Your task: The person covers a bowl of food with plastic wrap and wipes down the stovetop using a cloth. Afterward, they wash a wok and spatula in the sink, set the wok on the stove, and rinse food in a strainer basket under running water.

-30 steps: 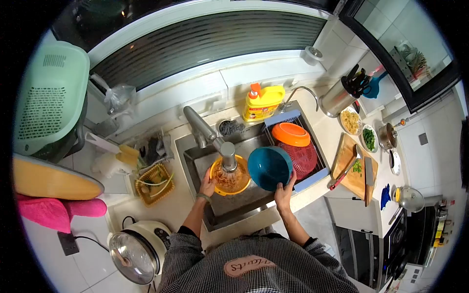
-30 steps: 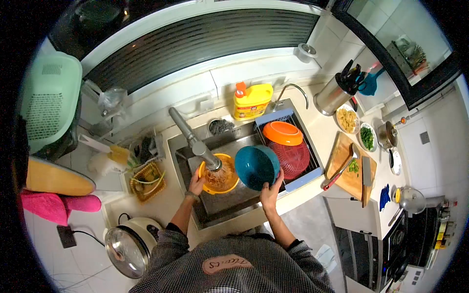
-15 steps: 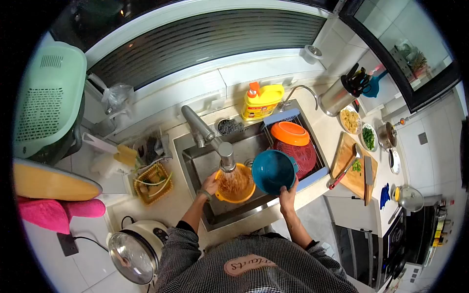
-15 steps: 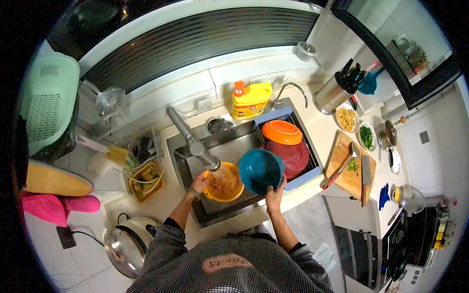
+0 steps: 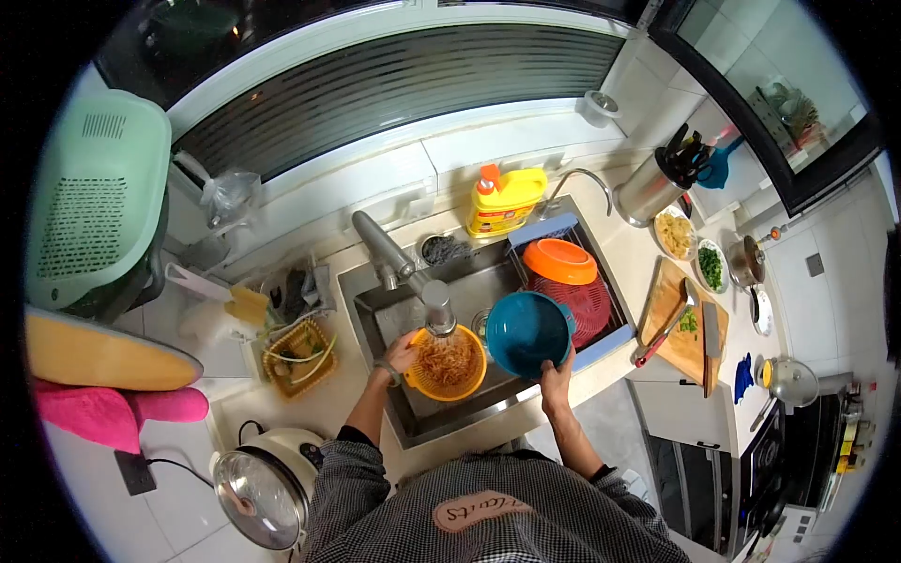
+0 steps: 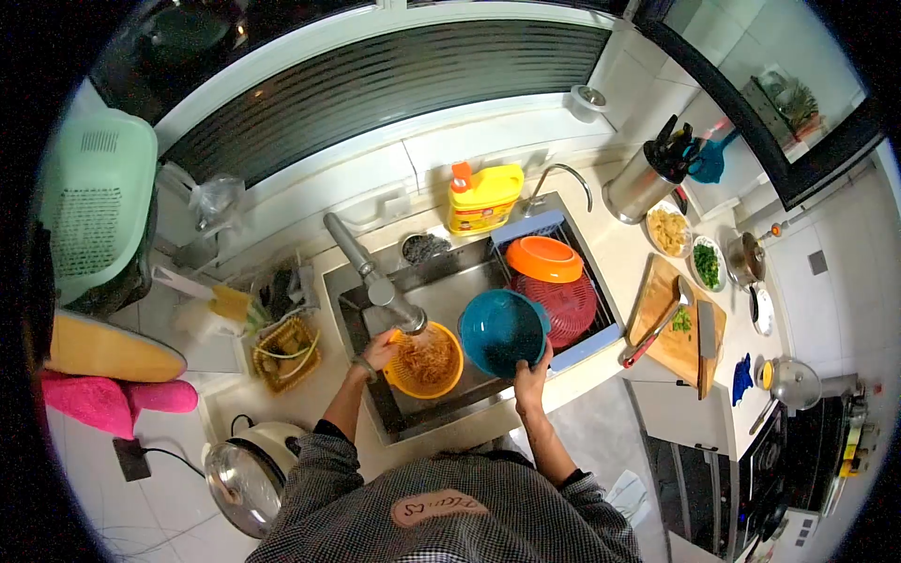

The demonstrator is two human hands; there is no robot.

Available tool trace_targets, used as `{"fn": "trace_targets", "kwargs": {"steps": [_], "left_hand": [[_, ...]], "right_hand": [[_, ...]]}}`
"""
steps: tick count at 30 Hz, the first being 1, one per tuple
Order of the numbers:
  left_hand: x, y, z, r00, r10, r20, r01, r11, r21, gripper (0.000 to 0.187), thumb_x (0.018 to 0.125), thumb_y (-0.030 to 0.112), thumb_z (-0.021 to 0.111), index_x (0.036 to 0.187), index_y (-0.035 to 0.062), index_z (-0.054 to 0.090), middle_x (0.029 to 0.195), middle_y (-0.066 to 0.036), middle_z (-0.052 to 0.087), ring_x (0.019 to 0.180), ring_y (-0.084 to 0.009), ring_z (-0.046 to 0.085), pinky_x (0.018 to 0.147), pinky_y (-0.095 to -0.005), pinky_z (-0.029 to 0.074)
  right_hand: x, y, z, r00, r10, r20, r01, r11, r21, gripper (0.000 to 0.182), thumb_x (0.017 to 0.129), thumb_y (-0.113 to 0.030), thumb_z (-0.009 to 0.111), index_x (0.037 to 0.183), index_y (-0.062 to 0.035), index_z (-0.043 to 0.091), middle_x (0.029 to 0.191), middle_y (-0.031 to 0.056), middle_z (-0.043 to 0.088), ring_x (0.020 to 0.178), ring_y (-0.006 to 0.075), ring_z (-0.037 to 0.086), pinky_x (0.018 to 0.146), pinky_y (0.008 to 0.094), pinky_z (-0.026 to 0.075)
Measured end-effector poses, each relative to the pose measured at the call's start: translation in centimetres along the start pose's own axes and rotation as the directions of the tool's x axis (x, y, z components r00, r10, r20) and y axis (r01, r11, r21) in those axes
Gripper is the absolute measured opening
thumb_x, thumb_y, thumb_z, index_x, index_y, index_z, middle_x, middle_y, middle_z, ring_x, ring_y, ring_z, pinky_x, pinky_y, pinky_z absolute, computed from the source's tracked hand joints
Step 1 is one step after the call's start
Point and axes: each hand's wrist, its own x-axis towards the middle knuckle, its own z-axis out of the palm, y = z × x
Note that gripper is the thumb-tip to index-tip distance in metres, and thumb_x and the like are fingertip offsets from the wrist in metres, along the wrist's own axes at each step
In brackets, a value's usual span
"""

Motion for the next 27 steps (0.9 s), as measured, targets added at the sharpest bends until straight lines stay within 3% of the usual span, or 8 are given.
{"fn": "trace_targets", "kwargs": {"steps": [2, 3, 6, 9, 12, 19, 25, 27], "left_hand": [[0.1, -2.4, 0.3, 0.987, 0.094, -0.134, -0.122, 0.968, -0.219, 0.041, 0.085, 0.008, 0.043, 0.125, 0.0039, 0.045, 0.103, -0.015, 0.06, 0.094, -0.0221, 0.057, 0.08, -0.0334, 0.043], [0.1, -1.9, 0.1, 0.988, 0.027, -0.149, -0.065, 0.965, -0.253, 0.041, 0.085, 0.008, 0.044, 0.126, 0.0051, 0.045, 0.105, -0.014, 0.06, 0.095, -0.0228, 0.057, 0.081, -0.0333, 0.044], [0.0, 0.3, 0.2, 0.993, -0.117, -0.009, 0.117, 0.993, -0.018, 0.04, 0.086, 0.008, 0.046, 0.126, 0.0053, 0.045, 0.108, -0.013, 0.06, 0.097, -0.0229, 0.057, 0.083, -0.0322, 0.043], [-0.3, 1.6, 1.5, 0.99, -0.088, -0.115, 0.089, 0.996, 0.003, 0.04, 0.086, 0.007, 0.046, 0.126, 0.0047, 0.044, 0.108, -0.012, 0.06, 0.096, -0.0231, 0.057, 0.083, -0.0318, 0.043], [0.0, 1.6, 2.2, 0.99, -0.086, -0.107, 0.065, 0.981, -0.184, 0.04, 0.086, 0.006, 0.047, 0.126, 0.0031, 0.044, 0.108, -0.013, 0.059, 0.096, -0.0225, 0.056, 0.084, -0.0315, 0.043], [-0.6, 3.7, 2.1, 0.992, -0.037, -0.118, 0.007, 0.971, -0.238, 0.039, 0.087, 0.006, 0.046, 0.126, 0.0009, 0.043, 0.111, -0.013, 0.058, 0.097, -0.0212, 0.056, 0.084, -0.0305, 0.043], [-0.3, 2.0, 0.1, 0.977, -0.018, -0.212, 0.01, 0.999, -0.037, 0.045, 0.085, 0.007, 0.049, 0.129, 0.001, 0.041, 0.109, -0.015, 0.057, 0.096, -0.019, 0.054, 0.085, -0.0307, 0.041], [-0.8, 2.7, -0.6, 0.95, 0.084, -0.3, -0.081, 0.996, 0.021, 0.047, 0.083, 0.006, 0.049, 0.129, 0.0011, 0.041, 0.105, -0.018, 0.058, 0.091, -0.0219, 0.056, 0.082, -0.0301, 0.042]], "right_hand": [[0.1, 0.2, -0.5, 0.998, -0.047, 0.027, 0.049, 0.997, -0.057, 0.073, 0.07, 0.013, 0.038, 0.137, -0.0073, 0.019, 0.135, 0.0164, 0.031, 0.125, 0.0272, 0.031, 0.106, 0.0335, 0.018], [-0.2, -0.3, -0.2, 0.999, -0.045, 0.026, 0.046, 0.997, -0.058, 0.073, 0.07, 0.013, 0.038, 0.137, -0.0073, 0.019, 0.135, 0.0164, 0.031, 0.125, 0.0272, 0.031, 0.106, 0.0335, 0.018], [-1.2, -1.8, 1.4, 0.99, -0.129, 0.054, 0.134, 0.986, -0.103, 0.076, 0.067, 0.014, 0.038, 0.138, -0.0058, 0.018, 0.136, 0.0178, 0.029, 0.127, 0.0283, 0.028, 0.107, 0.0346, 0.017], [-2.2, -4.0, 3.3, 0.821, -0.537, 0.192, 0.562, 0.705, -0.433, 0.078, 0.065, 0.015, 0.039, 0.138, -0.0025, 0.018, 0.134, 0.0229, 0.026, 0.128, 0.036, 0.025, 0.107, 0.0392, 0.016], [-3.5, -5.9, 4.3, 0.832, -0.501, 0.24, 0.548, 0.67, -0.501, 0.076, 0.065, 0.015, 0.04, 0.136, -0.0002, 0.02, 0.132, 0.0219, 0.029, 0.125, 0.0357, 0.028, 0.108, 0.0395, 0.017], [-3.8, -5.5, 4.7, 0.759, -0.596, 0.261, 0.636, 0.592, -0.495, 0.077, 0.063, 0.018, 0.039, 0.136, 0.0, 0.021, 0.127, 0.0216, 0.032, 0.122, 0.0353, 0.031, 0.106, 0.0386, 0.019], [-3.3, -5.6, 3.2, 0.807, -0.565, 0.174, 0.573, 0.675, -0.465, 0.078, 0.062, 0.016, 0.034, 0.137, -0.0006, 0.018, 0.134, 0.0196, 0.026, 0.128, 0.0305, 0.025, 0.109, 0.0369, 0.014], [-3.2, -5.7, 2.9, 0.817, -0.557, 0.152, 0.56, 0.699, -0.445, 0.077, 0.063, 0.016, 0.036, 0.136, 0.0005, 0.019, 0.133, 0.0203, 0.027, 0.127, 0.032, 0.026, 0.109, 0.0379, 0.014]]}}
